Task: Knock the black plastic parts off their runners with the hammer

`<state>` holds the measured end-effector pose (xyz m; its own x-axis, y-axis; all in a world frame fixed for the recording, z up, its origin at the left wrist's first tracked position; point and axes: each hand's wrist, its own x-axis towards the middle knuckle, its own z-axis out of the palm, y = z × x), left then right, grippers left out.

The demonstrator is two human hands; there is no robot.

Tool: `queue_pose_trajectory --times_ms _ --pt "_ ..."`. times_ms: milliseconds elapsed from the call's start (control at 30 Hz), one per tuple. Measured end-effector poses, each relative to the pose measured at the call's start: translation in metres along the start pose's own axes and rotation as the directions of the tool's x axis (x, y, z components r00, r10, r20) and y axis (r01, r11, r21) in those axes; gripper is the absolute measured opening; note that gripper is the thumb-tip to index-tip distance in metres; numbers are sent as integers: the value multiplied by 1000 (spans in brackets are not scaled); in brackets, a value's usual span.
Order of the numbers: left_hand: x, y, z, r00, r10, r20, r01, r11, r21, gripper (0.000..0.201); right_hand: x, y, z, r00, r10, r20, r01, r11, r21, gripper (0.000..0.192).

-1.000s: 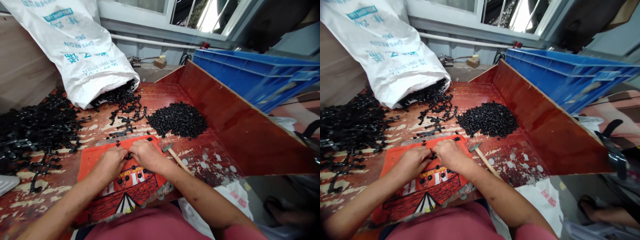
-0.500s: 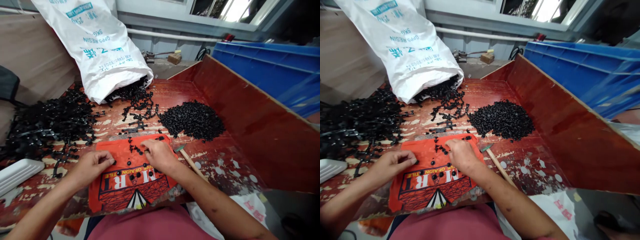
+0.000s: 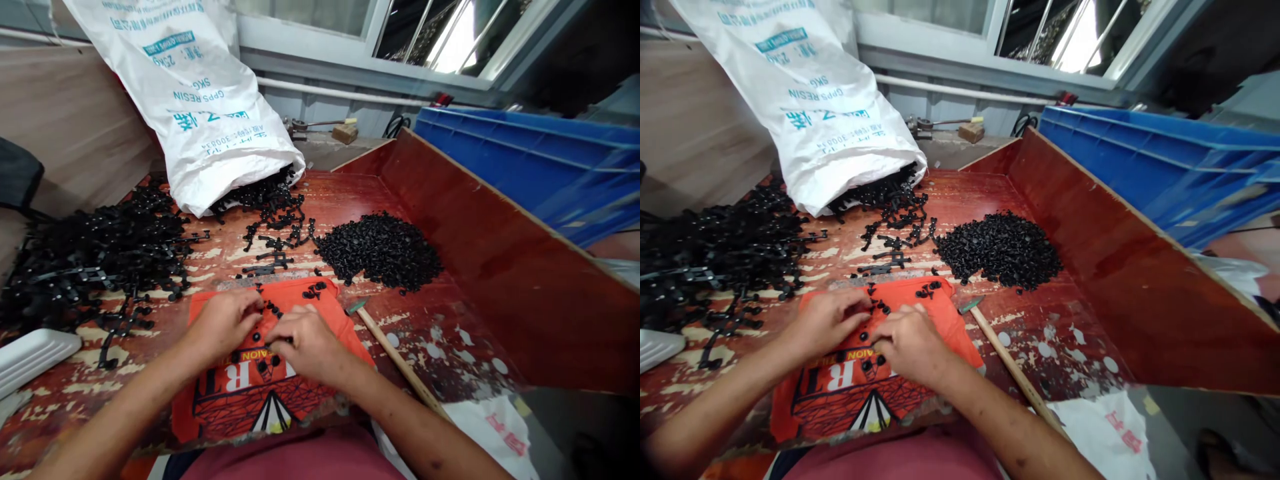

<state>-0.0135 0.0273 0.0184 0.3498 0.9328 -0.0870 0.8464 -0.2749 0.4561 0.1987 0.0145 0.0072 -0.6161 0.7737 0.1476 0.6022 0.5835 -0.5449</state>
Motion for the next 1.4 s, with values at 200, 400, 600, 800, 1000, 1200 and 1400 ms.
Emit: queue_pose_trajectory --times_ms 200,400,600,800,1000,1200,1400 --pt "12 3 9 999 -34 -16 34 999 32 20 20 15 -12 997 71 -16 -73 990 -120 5" --pt "-4 -16 2 968 -214 133 246 920 -305 23 17 12 -12 998 36 56 -23 977 -210 8" --pt "-2 -16 -6 968 -244 62 245 969 -21 17 23 13 -26 996 48 74 -30 975 -221 7" --pt "22 4 -12 999 39 -13 -39 999 6 14 46 6 -9 999 32 35 -21 963 -269 12" --pt "25 -6 -4 997 71 33 -73 995 71 19 39 10 -3 997 -31 76 51 959 -279 20" --pt "19 -12 -6 999 23 28 -27 988 151 19 29 5 -4 994 -75 85 95 962 -255 9" --pt "10 -3 -8 996 -83 -26 85 988 129 15 46 7 -11 999 -35 19 39 974 -225 9"
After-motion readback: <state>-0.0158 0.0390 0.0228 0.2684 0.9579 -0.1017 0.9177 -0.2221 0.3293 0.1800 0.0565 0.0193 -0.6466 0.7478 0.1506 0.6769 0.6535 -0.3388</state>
